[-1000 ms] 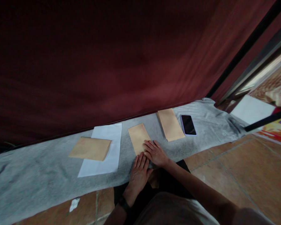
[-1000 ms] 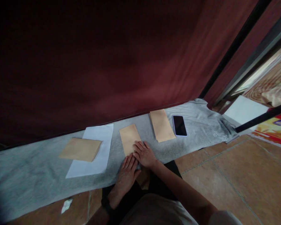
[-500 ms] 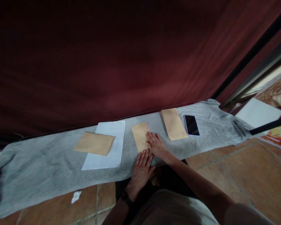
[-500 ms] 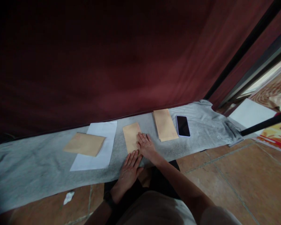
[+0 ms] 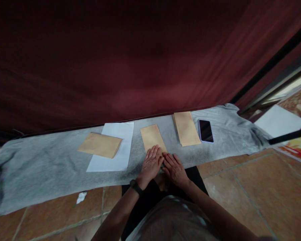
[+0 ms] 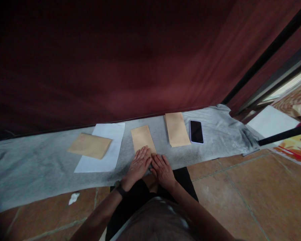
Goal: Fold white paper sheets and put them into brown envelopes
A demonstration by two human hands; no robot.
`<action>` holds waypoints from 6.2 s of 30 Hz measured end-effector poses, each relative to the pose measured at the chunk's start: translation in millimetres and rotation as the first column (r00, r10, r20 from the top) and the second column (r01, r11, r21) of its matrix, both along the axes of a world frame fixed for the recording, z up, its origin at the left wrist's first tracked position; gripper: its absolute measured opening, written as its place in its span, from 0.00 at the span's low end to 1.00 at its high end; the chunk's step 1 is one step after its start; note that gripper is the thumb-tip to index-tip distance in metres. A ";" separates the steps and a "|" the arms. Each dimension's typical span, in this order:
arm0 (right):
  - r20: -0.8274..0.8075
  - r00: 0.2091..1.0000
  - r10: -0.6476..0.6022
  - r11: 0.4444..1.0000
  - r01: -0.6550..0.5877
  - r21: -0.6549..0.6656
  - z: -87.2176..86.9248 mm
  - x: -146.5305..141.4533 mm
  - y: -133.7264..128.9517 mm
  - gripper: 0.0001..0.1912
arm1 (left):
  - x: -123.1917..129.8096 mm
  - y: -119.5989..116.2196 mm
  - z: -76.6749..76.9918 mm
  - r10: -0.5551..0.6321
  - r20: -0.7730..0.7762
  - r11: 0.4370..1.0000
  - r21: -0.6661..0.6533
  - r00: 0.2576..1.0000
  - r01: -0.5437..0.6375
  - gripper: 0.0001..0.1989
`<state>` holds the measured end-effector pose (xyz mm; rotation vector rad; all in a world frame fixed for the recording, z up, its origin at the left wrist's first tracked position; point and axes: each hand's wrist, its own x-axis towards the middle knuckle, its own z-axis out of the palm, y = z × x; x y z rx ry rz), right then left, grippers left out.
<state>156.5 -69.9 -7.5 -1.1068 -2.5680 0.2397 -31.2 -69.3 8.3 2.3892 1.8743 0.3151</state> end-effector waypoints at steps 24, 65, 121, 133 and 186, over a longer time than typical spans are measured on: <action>-0.010 1.000 -0.025 1.000 0.025 -0.006 0.5 -2.5 -2.5 0.28 | -5.4 -0.6 -6.5 0.087 -0.039 0.996 0.011 0.995 -0.087 0.29; -0.608 0.485 -0.628 0.675 -0.050 -0.736 30.5 -22.4 32.8 0.17 | 34.7 -13.9 52.3 0.132 -0.102 0.990 -0.041 0.986 -0.137 0.15; -0.007 0.995 0.099 0.994 -0.099 0.052 2.6 -22.1 -10.3 0.28 | -9.3 -21.7 10.8 0.724 0.690 0.636 -0.677 -0.019 -0.369 0.16; -0.039 0.997 0.062 0.995 -0.059 0.084 -8.8 -24.8 -12.7 0.21 | 12.5 8.5 15.4 0.169 0.140 0.979 0.092 0.976 -0.183 0.24; 0.065 0.998 0.020 0.996 -0.026 0.085 2.7 -3.6 -9.3 0.32 | -29.0 -70.8 2.2 0.119 -0.064 0.993 -0.016 0.991 -0.121 0.33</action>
